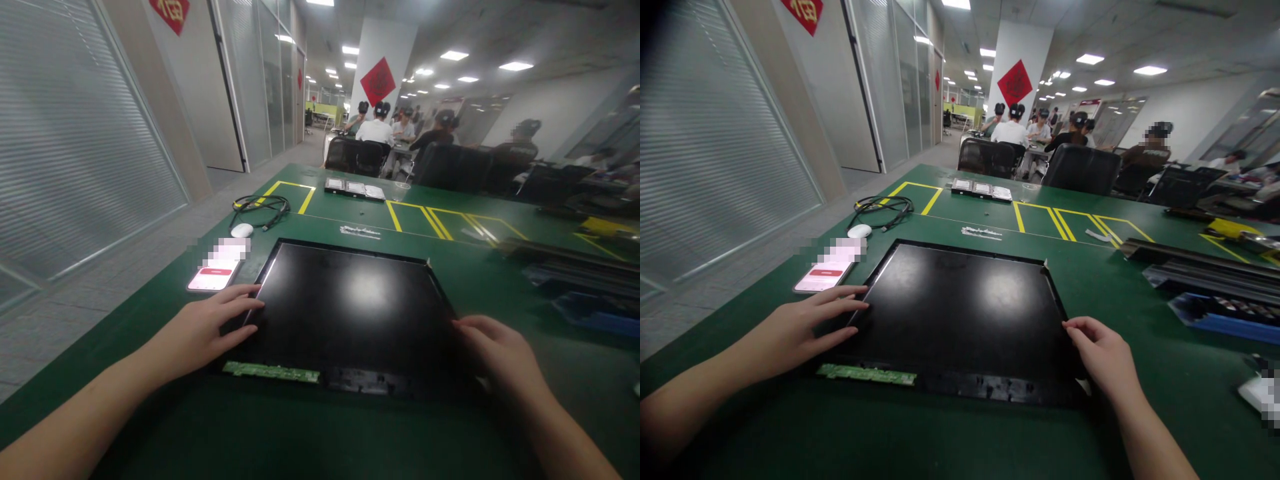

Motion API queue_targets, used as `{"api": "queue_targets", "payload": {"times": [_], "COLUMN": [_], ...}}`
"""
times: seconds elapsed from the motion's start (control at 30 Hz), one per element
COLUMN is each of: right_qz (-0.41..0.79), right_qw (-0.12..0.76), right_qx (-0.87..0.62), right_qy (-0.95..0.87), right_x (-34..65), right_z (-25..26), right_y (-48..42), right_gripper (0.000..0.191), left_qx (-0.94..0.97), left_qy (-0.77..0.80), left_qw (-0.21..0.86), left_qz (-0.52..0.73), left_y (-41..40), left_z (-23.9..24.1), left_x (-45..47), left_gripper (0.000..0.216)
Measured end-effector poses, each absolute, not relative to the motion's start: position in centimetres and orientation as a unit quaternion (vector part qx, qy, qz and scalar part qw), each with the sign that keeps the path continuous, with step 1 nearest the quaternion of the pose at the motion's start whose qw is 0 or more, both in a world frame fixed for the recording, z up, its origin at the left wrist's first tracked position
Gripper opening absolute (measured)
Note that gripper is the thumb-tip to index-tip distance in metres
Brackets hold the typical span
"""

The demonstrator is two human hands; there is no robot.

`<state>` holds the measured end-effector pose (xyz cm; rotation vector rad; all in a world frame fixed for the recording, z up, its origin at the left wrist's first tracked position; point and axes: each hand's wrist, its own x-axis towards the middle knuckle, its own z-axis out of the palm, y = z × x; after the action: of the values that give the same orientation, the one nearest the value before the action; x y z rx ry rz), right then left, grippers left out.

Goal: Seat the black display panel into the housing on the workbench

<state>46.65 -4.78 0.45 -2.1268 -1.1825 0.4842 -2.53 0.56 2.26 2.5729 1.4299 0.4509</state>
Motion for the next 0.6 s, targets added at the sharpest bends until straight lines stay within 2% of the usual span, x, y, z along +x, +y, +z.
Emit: {"api": "queue_targets", "payload": {"times": [0.17,0.4,0.6], "right_qz": [0.227,0.252,0.27], "right_qw": [0.37,0.399,0.415], "right_qx": [-0.801,-0.795,-0.789], "right_qy": [-0.412,-0.381,-0.363], "right_x": [47.02,46.83,47.02], "right_z": [-0.24,-0.2,-0.25], "right_y": [-4.48,-4.44,-4.29], "right_gripper": [0.031,0.027,0.028], "left_qx": [0.85,0.776,0.747], "left_qy": [0.487,0.532,0.551], "left_qw": [0.098,0.233,0.263], "left_qz": [0.175,0.244,0.263], "left_y": [0.68,0.99,1.41], "left_z": [2.06,2.74,2.19], "left_x": [-2.57,-2.62,-2.72], "left_gripper": [0.046,0.042,0.043]}}
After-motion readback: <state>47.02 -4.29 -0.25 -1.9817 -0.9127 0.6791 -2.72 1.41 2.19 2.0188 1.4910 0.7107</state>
